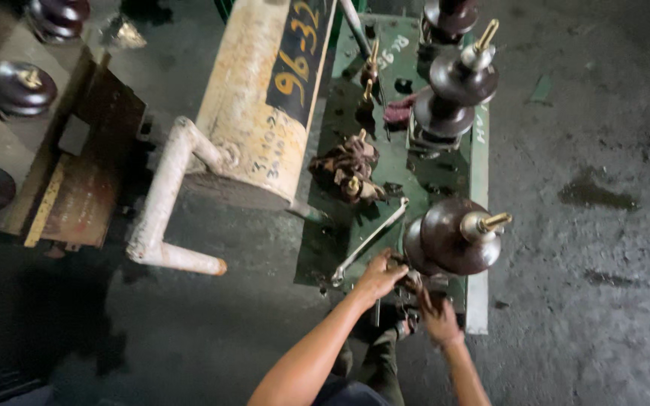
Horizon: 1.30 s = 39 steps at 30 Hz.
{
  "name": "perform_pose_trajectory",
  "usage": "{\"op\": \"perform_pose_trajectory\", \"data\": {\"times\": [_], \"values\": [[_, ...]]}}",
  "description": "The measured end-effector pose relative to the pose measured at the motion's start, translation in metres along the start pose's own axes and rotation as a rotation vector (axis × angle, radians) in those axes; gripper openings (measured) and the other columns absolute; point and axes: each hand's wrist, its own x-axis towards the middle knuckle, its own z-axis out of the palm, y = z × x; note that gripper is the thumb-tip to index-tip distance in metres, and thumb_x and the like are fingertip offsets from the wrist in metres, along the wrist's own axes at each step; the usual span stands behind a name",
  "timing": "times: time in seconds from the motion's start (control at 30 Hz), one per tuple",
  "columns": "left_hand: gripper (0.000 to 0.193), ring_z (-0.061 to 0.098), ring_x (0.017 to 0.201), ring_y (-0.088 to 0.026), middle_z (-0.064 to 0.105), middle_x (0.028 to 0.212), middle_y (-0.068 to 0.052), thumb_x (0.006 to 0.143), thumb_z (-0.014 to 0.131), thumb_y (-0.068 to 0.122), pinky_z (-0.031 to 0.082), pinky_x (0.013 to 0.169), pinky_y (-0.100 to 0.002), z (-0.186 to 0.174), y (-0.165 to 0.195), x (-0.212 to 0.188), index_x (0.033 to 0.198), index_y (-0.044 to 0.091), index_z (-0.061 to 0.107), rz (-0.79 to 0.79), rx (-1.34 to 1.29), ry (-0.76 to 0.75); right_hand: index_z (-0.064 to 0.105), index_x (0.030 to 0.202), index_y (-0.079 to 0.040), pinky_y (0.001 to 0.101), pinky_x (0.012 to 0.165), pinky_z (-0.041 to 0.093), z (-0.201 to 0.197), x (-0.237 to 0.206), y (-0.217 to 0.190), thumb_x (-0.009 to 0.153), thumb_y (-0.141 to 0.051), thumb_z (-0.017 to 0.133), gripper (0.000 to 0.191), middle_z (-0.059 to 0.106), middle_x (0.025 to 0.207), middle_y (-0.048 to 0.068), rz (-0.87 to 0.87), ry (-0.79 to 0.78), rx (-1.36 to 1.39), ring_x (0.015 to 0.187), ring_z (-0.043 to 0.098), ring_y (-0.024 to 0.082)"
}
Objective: The person works at a green metal bench assembling porcelain insulators with brass fittings. They position each insulator, thread its metal stem by hand, and use a wrench to tighten the fittings, working on one insulator at a time along the bench.
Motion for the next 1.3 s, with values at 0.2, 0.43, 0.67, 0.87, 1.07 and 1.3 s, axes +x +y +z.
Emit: {"op": "perform_pose_trajectory", "data": {"times": [0.2,0.43,0.67,0.87,1.07,1.3], "values": [[0.022,0.073,0.077,-0.019,0.071,0.088,-0.012,0.096,0.063,0.008,0.060,0.073,-0.034,-0.002,-0.003,0.011,0.115,0.002,0.053,-0.104,-0.324,-0.162,0.061,0.130,-0.002,0.0272,0.094,0.046,0.130,-0.013,-0.049,0.108,-0.044,0.040,0.052,0.068,0.123,0.005,0.514,0.317,0.775,0.111,0.061,0.014],[0.025,0.070,0.085,-0.018,0.071,0.097,-0.011,0.095,0.070,0.009,0.057,0.077,-0.034,-0.003,-0.002,0.009,0.116,0.002,0.058,-0.023,-0.082,-0.085,0.074,0.120,-0.013,0.0365,0.073,0.056,0.042,0.020,-0.030,0.108,-0.040,0.045,0.042,0.075,0.090,0.019,0.160,0.031,-0.162,0.081,0.071,0.028],[0.024,0.064,0.086,-0.017,0.070,0.097,-0.012,0.096,0.070,0.008,0.053,0.075,-0.037,0.002,-0.011,0.006,0.117,-0.002,0.062,0.013,-0.043,-0.050,0.071,0.132,-0.009,0.0352,0.070,0.045,0.030,0.001,-0.006,0.108,-0.042,0.049,0.047,0.075,0.106,0.010,0.374,0.039,0.352,0.084,0.053,0.023],[0.012,0.069,0.073,-0.027,0.066,0.082,-0.015,0.099,0.055,0.014,0.058,0.069,-0.041,0.001,-0.009,0.015,0.108,0.006,0.053,-0.248,-0.456,-0.155,0.068,0.130,0.002,0.0290,0.086,0.049,0.132,-0.001,-0.058,0.113,-0.046,0.043,0.057,0.074,0.114,0.010,0.522,0.370,0.659,0.099,0.063,0.014],[0.021,0.062,0.086,-0.015,0.068,0.093,-0.008,0.096,0.070,0.016,0.051,0.078,-0.034,0.006,-0.009,0.008,0.111,0.003,0.062,-0.029,-0.057,0.010,0.070,0.129,-0.006,0.0347,0.075,0.053,0.016,0.012,-0.010,0.113,-0.040,0.044,0.047,0.074,0.105,0.006,0.001,-0.018,-0.122,0.087,0.068,0.020],[0.023,0.068,0.088,-0.020,0.070,0.096,-0.009,0.093,0.067,0.014,0.056,0.079,-0.038,0.008,-0.007,0.004,0.112,0.005,0.058,-0.054,-0.217,-0.059,0.069,0.108,0.010,0.0392,0.070,0.047,0.068,-0.015,-0.008,0.113,-0.046,0.045,0.061,0.066,0.089,0.016,0.399,0.062,0.410,0.079,0.056,0.020]]}}
